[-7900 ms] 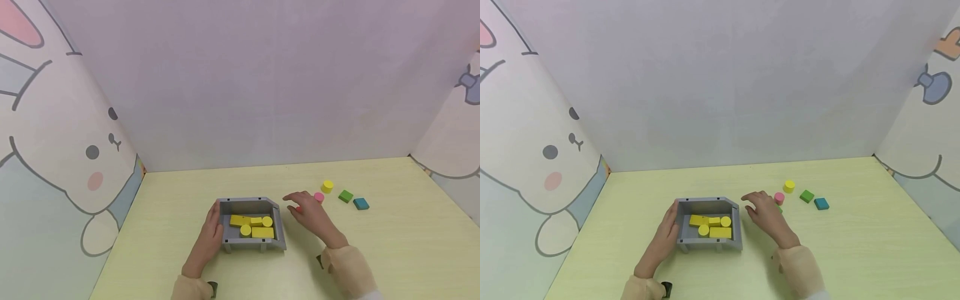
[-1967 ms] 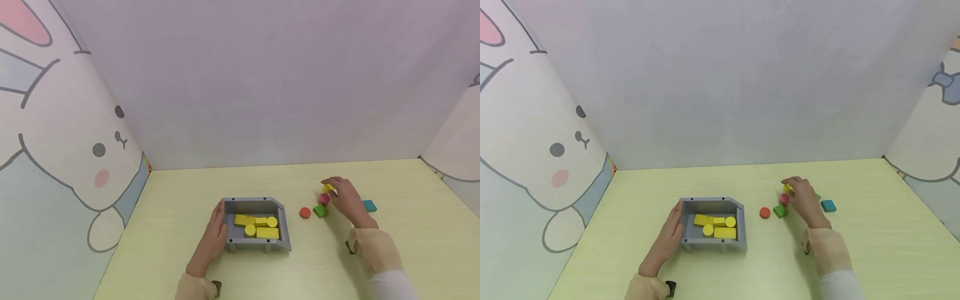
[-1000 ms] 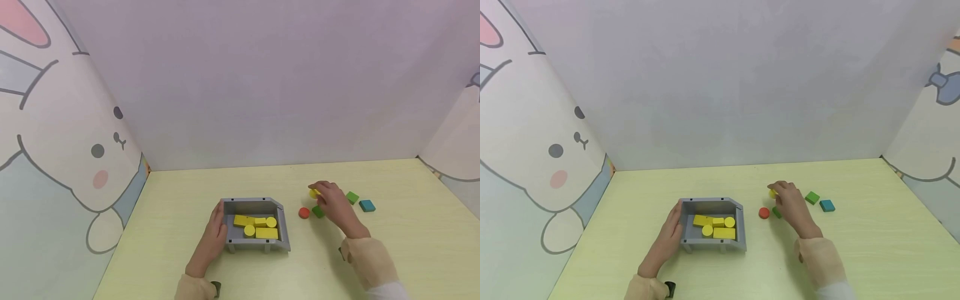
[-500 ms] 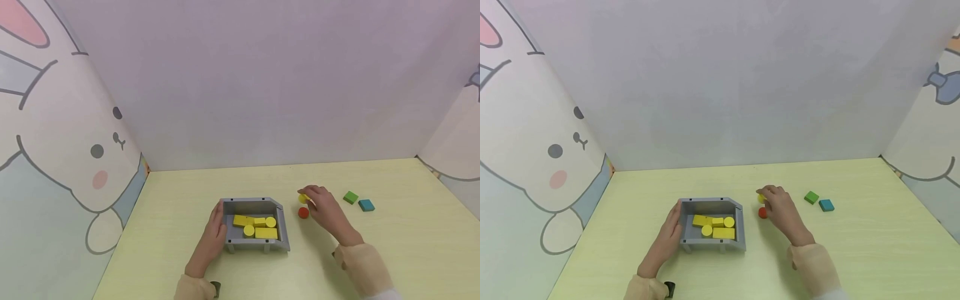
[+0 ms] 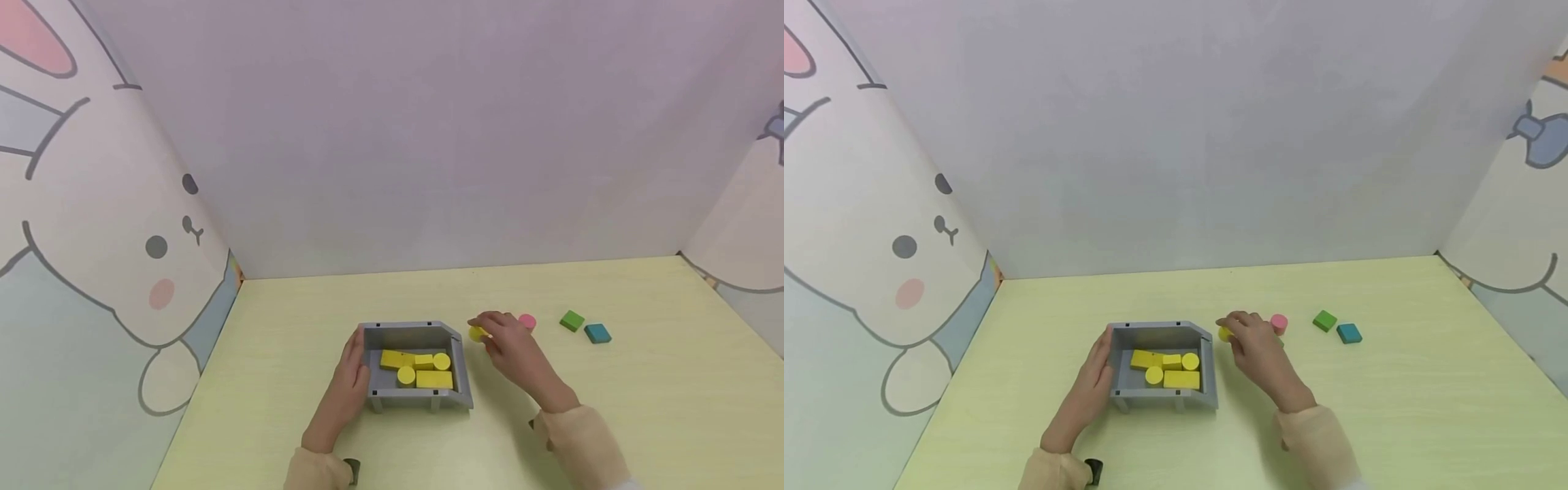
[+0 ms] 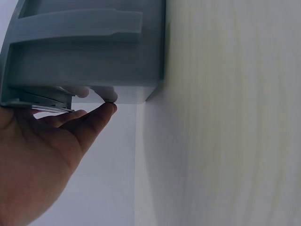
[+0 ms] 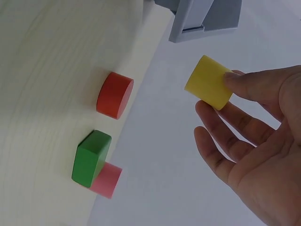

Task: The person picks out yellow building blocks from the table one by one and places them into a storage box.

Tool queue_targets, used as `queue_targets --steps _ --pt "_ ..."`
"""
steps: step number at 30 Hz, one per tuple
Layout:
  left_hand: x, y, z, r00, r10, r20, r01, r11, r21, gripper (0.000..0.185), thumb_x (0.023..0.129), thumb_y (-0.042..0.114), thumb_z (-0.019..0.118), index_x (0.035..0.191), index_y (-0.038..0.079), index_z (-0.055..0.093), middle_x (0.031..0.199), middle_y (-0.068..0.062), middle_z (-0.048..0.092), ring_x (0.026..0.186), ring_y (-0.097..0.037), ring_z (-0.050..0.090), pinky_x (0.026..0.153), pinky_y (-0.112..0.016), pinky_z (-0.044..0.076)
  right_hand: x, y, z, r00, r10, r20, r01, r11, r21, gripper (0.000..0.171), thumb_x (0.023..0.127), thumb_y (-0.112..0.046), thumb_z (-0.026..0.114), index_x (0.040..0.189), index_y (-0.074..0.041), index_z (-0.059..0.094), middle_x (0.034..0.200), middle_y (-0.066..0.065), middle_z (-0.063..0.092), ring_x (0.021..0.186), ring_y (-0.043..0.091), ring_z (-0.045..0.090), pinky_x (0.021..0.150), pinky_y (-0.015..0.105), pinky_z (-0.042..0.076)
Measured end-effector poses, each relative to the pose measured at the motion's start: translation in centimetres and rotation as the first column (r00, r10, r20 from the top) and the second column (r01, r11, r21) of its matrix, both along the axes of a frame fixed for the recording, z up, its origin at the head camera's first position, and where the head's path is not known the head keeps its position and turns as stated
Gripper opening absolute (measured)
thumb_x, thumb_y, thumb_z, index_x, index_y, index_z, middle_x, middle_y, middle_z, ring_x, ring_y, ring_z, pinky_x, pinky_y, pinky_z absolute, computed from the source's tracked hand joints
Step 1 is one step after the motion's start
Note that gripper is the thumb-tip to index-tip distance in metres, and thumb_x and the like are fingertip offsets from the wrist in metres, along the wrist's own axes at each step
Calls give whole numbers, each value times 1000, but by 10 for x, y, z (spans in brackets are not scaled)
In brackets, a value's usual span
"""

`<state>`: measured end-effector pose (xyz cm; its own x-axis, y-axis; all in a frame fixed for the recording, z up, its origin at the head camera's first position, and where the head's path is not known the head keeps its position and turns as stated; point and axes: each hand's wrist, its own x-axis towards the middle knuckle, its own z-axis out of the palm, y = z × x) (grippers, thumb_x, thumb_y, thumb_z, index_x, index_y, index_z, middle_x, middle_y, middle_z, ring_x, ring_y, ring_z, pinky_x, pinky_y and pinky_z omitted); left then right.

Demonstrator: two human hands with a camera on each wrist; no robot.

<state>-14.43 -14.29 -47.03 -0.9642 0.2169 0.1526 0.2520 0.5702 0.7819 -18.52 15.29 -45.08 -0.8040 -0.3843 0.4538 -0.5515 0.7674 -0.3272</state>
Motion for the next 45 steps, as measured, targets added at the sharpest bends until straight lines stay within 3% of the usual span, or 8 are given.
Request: queue_targets --steps 9,12,37,45 --pt "-1 -1 0 1000 -1 5 1 1000 -3 55 95 4 30 146 2 10 153 -14 10 141 -26 13 112 -46 19 6 -15 3 995 64 -77 -67 997 -33 35 70 10 68 101 -5 66 100 9 65 89 26 61 82 43 52" --pt "-2 -1 0 1000 -4 1 4 1000 -3 55 95 4 30 146 2 10 153 -14 10 141 -26 12 112 -46 19 8 -21 4 993 80 -88 -83 996 -31 35 69 10 69 101 -5 66 100 9 65 89 25 60 78 39 53" --pt "-1 0 0 1000 14 14 -14 1000 -13 57 95 5 32 147 4 10 154 -11 11 141 -24 14 112 -45 19 17 -63 9 987 160 -19 -160 987 -3 36 73 5 68 106 -10 65 108 4 63 92 19 58 77 31 53" --pt "-1 0 -1 1000 8 10 -8 1000 -13 57 94 5 32 147 5 10 153 -12 12 141 -25 15 111 -46 20 17 -74 9 982 190 -20 -190 982 -16 33 75 5 67 106 -9 65 107 5 63 97 21 58 81 34 52"
